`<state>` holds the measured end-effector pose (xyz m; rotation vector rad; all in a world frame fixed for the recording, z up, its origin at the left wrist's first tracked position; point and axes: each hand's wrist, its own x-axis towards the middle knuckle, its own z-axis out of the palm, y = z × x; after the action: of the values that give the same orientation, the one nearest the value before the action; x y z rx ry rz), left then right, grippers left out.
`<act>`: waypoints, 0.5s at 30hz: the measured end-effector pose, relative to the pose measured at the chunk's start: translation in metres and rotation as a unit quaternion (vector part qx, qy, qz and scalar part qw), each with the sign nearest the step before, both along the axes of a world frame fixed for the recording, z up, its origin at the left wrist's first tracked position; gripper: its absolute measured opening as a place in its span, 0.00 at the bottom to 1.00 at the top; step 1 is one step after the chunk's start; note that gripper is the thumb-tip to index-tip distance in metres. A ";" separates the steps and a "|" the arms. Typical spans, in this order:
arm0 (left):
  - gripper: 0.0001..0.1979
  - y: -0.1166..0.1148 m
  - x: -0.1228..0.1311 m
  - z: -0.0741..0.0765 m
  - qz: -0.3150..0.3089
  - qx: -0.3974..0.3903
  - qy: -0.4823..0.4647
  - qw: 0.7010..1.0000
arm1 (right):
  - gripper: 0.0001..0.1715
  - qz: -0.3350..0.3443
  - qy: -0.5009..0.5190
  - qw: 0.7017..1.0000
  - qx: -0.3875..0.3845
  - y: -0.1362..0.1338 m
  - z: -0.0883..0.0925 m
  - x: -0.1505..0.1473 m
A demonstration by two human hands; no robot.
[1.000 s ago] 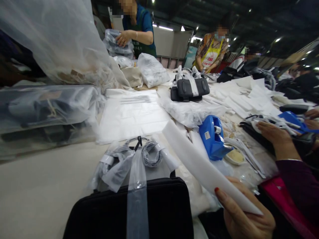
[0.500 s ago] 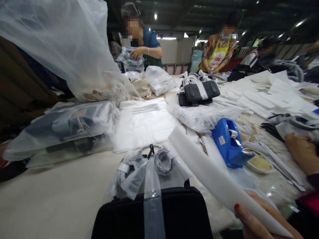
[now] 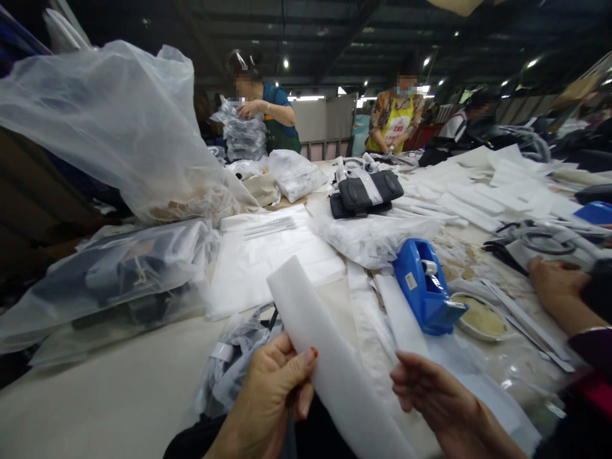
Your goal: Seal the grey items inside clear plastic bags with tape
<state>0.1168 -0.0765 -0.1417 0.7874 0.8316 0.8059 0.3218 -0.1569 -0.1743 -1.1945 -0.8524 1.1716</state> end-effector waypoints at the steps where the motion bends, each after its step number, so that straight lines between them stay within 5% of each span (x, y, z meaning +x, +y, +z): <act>1: 0.17 0.000 0.004 0.000 -0.037 0.004 0.013 0.999 | 0.30 0.012 0.019 1.000 -0.004 0.005 0.004 0.002; 5: 0.17 -0.001 0.023 0.003 -0.205 0.039 0.106 0.972 | 0.26 0.126 0.017 0.991 -0.032 0.017 0.014 -0.003; 7: 0.17 0.006 0.026 0.012 -0.269 0.131 0.218 0.929 | 0.23 0.113 0.044 0.990 -0.065 0.019 0.013 -0.003; 9: 0.25 0.020 0.023 0.027 -0.314 0.286 0.344 0.837 | 0.22 0.038 0.101 0.990 -0.095 0.017 0.007 0.006; 12: 0.41 0.042 0.023 0.043 -0.436 0.453 0.422 0.653 | 0.23 -0.051 0.173 0.974 -0.140 0.009 -0.008 0.024; 15: 0.37 0.046 0.037 0.029 -0.552 0.536 0.396 0.501 | 0.24 -0.073 0.187 0.966 -0.162 -0.004 -0.024 0.028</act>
<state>0.1540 -0.0302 -0.1124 2.5965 0.2621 -0.4762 0.3501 -0.1608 -0.1985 -1.2191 -0.2903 1.3919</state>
